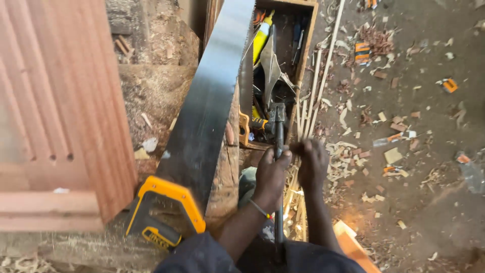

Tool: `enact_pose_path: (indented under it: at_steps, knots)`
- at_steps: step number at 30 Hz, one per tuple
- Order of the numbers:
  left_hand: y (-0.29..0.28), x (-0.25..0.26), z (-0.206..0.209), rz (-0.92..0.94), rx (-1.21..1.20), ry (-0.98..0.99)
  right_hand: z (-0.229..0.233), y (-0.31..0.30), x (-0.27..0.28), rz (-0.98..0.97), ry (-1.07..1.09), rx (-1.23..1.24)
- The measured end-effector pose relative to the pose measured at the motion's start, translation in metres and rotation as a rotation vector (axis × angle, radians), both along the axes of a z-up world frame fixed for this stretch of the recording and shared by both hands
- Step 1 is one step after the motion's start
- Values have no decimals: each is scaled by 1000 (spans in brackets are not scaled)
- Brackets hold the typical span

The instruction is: Hammering nails into a wooden frame to secure the components together.

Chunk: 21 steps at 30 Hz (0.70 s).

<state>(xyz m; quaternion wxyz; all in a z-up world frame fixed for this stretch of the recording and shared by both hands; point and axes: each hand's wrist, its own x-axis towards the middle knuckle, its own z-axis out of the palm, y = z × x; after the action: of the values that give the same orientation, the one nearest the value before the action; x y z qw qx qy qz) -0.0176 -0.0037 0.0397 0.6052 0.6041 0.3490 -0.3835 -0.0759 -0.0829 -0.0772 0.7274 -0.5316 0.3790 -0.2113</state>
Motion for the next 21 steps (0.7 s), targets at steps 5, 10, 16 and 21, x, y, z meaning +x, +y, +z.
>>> enact_pose_path:
  at_steps: [5, 10, 16, 21]
  knots:
    - [-2, -29, -44, -146, -372, 28, 69, 59, -82, -40, 177, 86]
    - [-2, -43, 16, -384, -441, 39, 112, 66, -119, -18, 79, 253]
    - [12, -70, 55, -664, -551, -479, 161, 86, -133, -35, -62, 167]
    - [74, -43, 103, -559, -440, -438, 236, 136, -114, 13, -70, 105]
